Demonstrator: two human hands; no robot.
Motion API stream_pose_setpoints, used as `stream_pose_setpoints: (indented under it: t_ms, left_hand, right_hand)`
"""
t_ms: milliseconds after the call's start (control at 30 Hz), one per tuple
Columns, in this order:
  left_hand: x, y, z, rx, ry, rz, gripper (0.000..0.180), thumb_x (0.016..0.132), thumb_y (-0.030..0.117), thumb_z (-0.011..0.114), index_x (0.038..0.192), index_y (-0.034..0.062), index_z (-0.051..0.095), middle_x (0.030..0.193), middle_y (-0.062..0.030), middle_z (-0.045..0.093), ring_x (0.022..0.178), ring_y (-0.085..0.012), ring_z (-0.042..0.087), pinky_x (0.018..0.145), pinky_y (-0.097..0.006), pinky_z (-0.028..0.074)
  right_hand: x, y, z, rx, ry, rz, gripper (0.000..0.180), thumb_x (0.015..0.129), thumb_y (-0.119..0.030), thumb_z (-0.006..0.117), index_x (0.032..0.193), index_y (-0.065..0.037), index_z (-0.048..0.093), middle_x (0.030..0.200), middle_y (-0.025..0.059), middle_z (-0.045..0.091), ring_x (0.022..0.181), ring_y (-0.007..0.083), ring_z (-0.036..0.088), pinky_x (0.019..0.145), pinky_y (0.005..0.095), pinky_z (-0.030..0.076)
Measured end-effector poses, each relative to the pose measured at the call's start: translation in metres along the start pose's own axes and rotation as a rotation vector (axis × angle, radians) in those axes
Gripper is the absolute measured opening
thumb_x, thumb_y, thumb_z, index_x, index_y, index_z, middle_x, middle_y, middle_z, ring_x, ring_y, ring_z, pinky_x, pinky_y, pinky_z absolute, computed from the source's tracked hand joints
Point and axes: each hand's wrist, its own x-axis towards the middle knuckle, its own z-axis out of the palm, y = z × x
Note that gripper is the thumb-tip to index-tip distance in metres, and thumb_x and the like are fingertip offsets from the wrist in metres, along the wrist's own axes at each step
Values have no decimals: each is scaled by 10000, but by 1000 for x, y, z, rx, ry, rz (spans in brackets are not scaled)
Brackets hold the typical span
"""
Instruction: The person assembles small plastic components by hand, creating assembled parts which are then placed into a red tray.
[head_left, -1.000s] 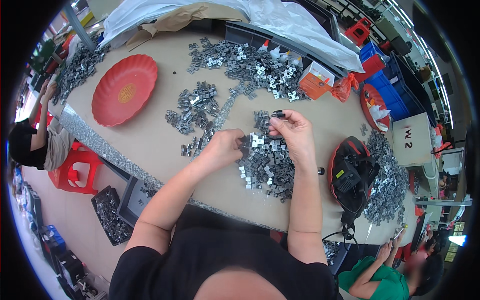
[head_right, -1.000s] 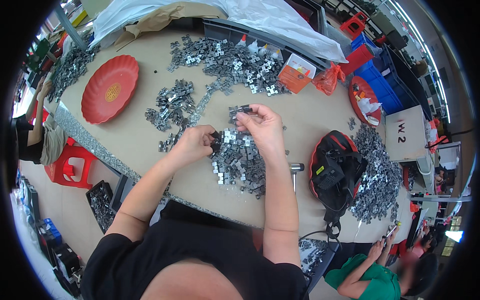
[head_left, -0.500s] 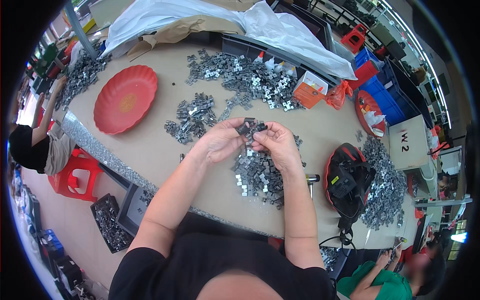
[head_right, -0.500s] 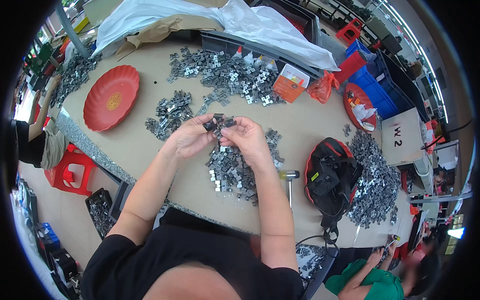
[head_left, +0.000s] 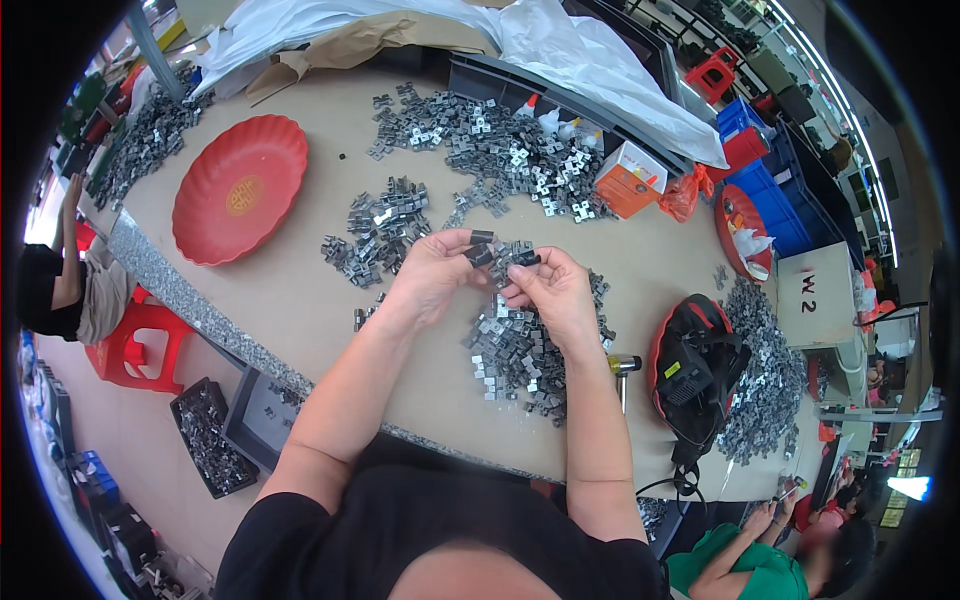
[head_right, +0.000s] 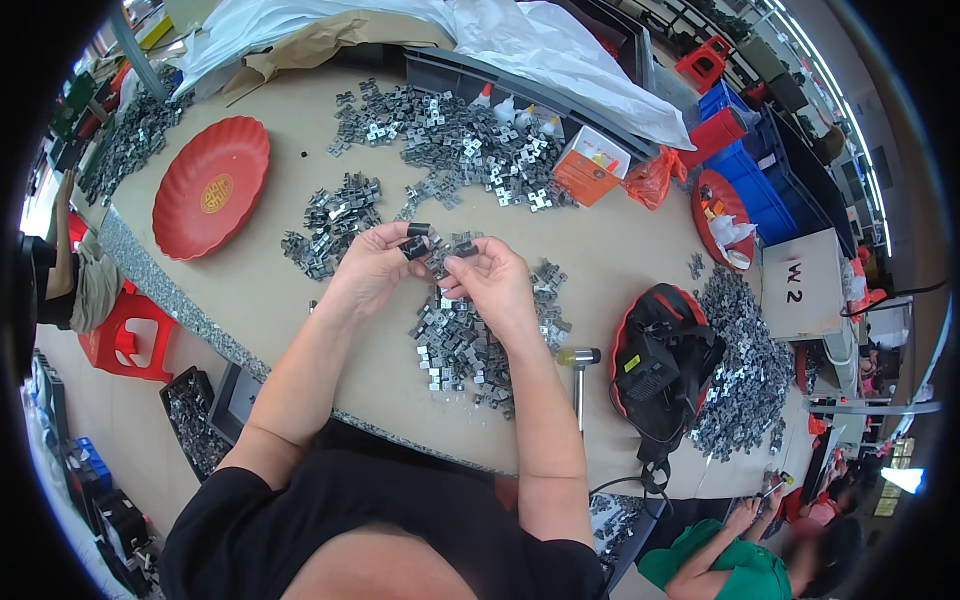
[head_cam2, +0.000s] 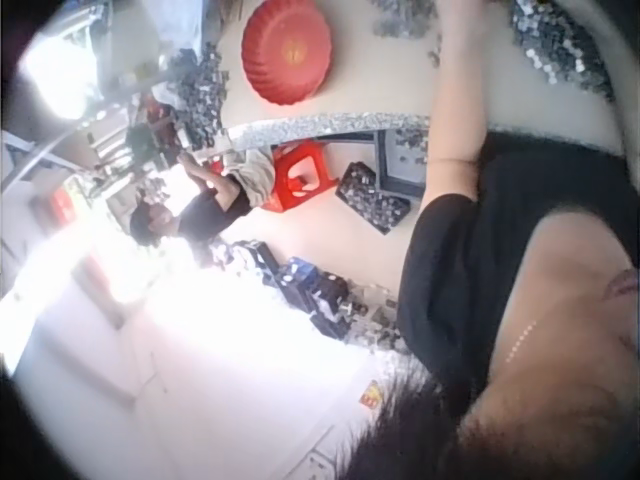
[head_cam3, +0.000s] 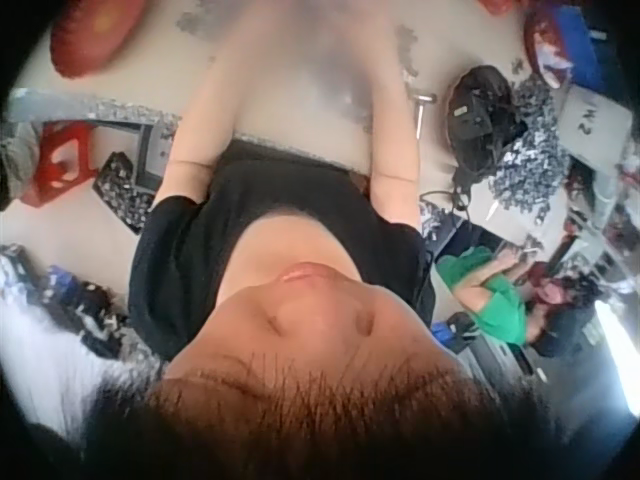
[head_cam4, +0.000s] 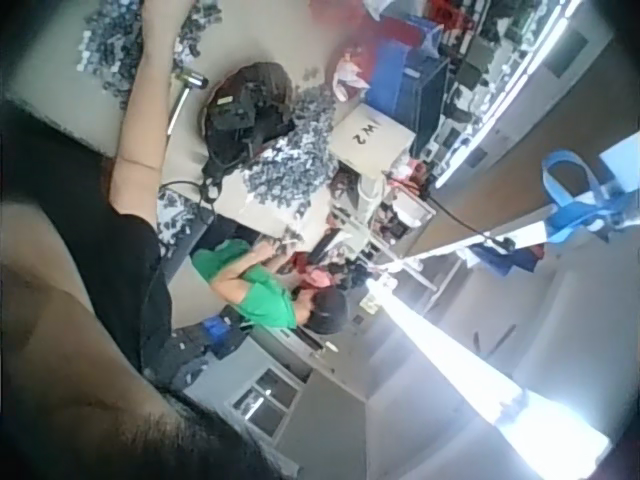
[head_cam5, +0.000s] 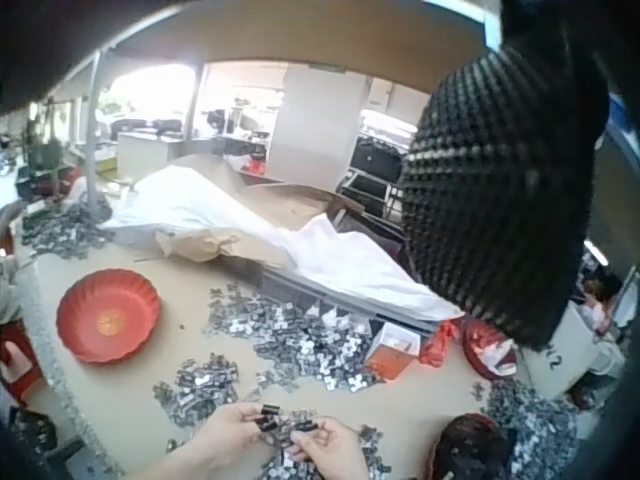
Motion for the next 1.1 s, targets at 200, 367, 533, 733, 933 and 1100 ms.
stream_pose_setpoints:
  t_ms: [200, 367, 533, 733, 933, 1100]
  left_hand:
    - [-3, -4, -4, -19, -39, 12, 141, 742, 8, 568, 881, -11, 575, 791, -44, 586, 620, -89, 519, 545, -202, 427]
    - [-4, -2, -4, -30, -49, 9, 139, 734, -9, 561, 873, -14, 570, 790, -45, 583, 623, -88, 516, 543, -199, 415]
    - [-6, -1, -1, 13, -57, 21, 152, 722, -29, 558, 873, -24, 562, 787, -45, 585, 618, -80, 507, 538, -195, 405]
    - [-14, 4, 7, 143, -84, 84, 186, 717, -67, 533, 898, -26, 553, 798, -55, 599, 690, -75, 537, 611, -190, 434]
    - [-16, -8, 2, 198, -169, 280, 241, 724, -100, 500, 950, -15, 518, 865, -67, 592, 825, -113, 556, 690, -232, 446]
    - [-18, -16, 18, 188, -207, 209, 315, 732, -23, 565, 1027, -18, 455, 858, -60, 568, 731, -78, 521, 636, -206, 422]
  right_hand:
    - [-2, 0, 2, -12, -4, 16, 346, 764, -38, 562, 1047, 118, 435, 723, 140, 574, 594, 163, 586, 514, 237, 497]
    - [-2, 3, 0, -17, -18, 31, 356, 759, -45, 570, 1036, 137, 439, 737, 151, 578, 598, 168, 588, 514, 238, 496]
    - [-4, 1, -3, -80, -14, 40, 341, 752, -53, 582, 1009, 134, 459, 717, 141, 580, 579, 158, 584, 501, 232, 492]
    - [-2, -2, -2, -8, -25, 80, 162, 745, -40, 572, 875, 54, 554, 631, 81, 579, 523, 108, 566, 479, 200, 486]
    - [-4, -11, 4, -85, -58, 161, 179, 753, -71, 552, 895, 37, 539, 616, 49, 555, 481, 86, 523, 465, 185, 454]
    - [-7, -14, -10, -63, -21, 124, 126, 753, -43, 536, 853, 34, 535, 638, 47, 564, 490, 88, 530, 462, 187, 456]
